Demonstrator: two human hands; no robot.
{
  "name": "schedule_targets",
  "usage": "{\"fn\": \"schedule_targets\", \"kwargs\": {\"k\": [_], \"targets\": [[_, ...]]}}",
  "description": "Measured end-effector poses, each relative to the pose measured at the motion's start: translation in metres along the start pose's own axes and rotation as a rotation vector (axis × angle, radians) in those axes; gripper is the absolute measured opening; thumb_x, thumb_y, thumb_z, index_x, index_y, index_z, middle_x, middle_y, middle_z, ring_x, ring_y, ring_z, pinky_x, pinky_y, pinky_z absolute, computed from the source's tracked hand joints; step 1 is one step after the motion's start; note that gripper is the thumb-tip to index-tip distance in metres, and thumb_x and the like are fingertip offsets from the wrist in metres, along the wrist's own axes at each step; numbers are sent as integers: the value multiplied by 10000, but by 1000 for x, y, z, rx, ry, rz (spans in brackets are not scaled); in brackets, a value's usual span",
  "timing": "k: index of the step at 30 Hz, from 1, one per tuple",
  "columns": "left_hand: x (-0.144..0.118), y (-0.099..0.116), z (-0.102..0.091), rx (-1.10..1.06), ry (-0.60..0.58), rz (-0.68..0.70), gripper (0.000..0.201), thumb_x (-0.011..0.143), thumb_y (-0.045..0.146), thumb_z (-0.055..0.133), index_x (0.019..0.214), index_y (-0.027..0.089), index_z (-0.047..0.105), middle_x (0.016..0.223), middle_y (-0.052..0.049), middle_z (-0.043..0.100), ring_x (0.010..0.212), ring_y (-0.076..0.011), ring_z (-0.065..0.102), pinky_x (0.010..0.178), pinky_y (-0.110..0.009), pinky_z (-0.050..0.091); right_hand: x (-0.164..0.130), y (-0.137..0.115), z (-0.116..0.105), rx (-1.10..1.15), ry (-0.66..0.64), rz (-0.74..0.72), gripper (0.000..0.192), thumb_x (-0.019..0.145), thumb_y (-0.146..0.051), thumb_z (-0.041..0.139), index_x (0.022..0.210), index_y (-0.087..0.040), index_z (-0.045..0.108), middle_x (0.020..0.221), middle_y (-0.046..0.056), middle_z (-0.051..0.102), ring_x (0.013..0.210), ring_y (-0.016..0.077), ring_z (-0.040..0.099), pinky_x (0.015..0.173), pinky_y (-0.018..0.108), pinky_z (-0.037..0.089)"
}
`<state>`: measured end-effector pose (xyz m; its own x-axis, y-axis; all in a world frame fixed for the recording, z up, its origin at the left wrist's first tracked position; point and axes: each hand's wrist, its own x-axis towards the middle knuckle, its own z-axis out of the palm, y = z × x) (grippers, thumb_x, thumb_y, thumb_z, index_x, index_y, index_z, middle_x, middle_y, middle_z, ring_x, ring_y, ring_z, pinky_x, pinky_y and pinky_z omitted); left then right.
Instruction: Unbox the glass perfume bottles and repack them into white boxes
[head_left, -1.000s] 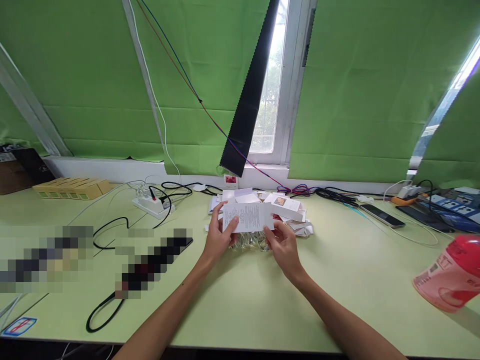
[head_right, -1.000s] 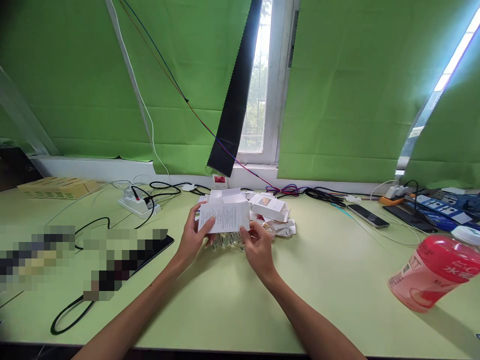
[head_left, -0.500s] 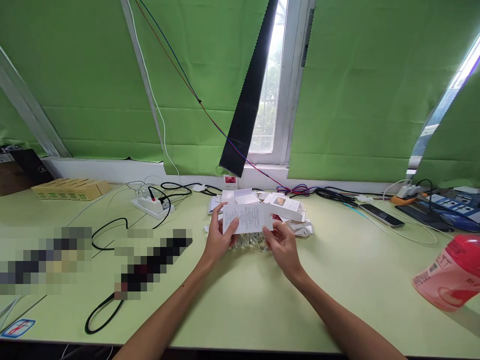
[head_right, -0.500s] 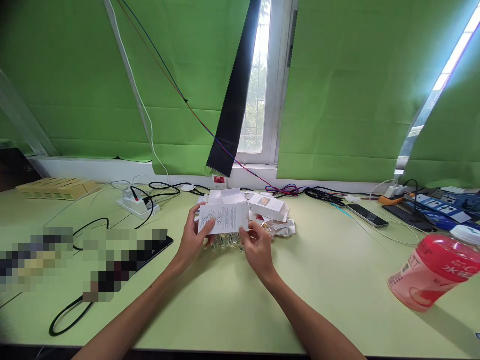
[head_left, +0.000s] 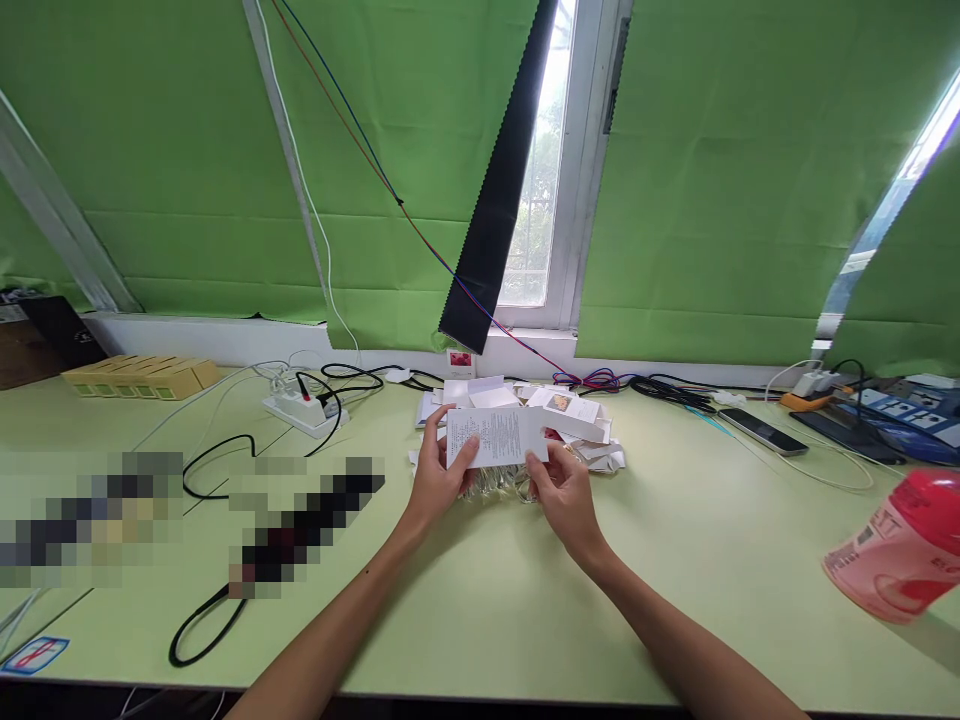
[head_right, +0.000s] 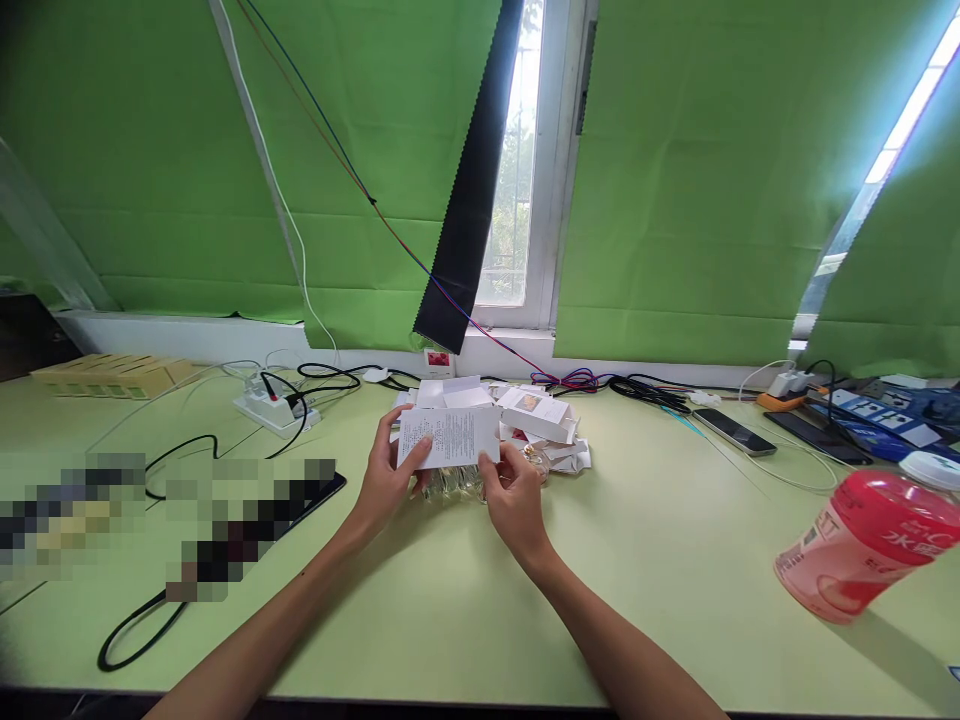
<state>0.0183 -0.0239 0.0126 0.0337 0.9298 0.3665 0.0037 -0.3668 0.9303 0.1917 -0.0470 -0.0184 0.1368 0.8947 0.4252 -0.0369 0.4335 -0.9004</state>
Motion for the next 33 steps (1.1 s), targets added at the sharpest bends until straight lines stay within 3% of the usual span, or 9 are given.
{"fn": "schedule_targets", "kwargs": {"k": [8, 18, 33], "targets": [[0, -3, 1, 7, -23, -2, 669, 833, 499, 705, 1363, 302, 348, 738, 58, 600, 402, -73, 492, 357, -179, 403, 1, 1, 0, -11, 0, -7, 345, 960, -531, 537, 964, -191, 596, 922, 28, 632, 427, 53, 442, 385, 220, 385], [-1, 2, 1, -17, -14, 47, 650, 849, 488, 690, 1363, 289, 344, 758, 45, 621, 414, -78, 504, 355, -184, 405, 2, 4, -3, -83, 61, -34, 366, 973, -536, 530, 842, -196, 566, 523, -67, 458, 424, 103, 455, 426, 227, 338], [-1, -2, 1, -37, -46, 57, 661, 846, 484, 698, 1363, 299, 329, 798, 35, 625, 445, -97, 548, 382, -206, 446, 1, 1, -2, -34, 7, -41, 349, 973, -525, 535, 892, -193, 605, 591, -55, 490, 454, 104, 480, 441, 229, 352]]}}
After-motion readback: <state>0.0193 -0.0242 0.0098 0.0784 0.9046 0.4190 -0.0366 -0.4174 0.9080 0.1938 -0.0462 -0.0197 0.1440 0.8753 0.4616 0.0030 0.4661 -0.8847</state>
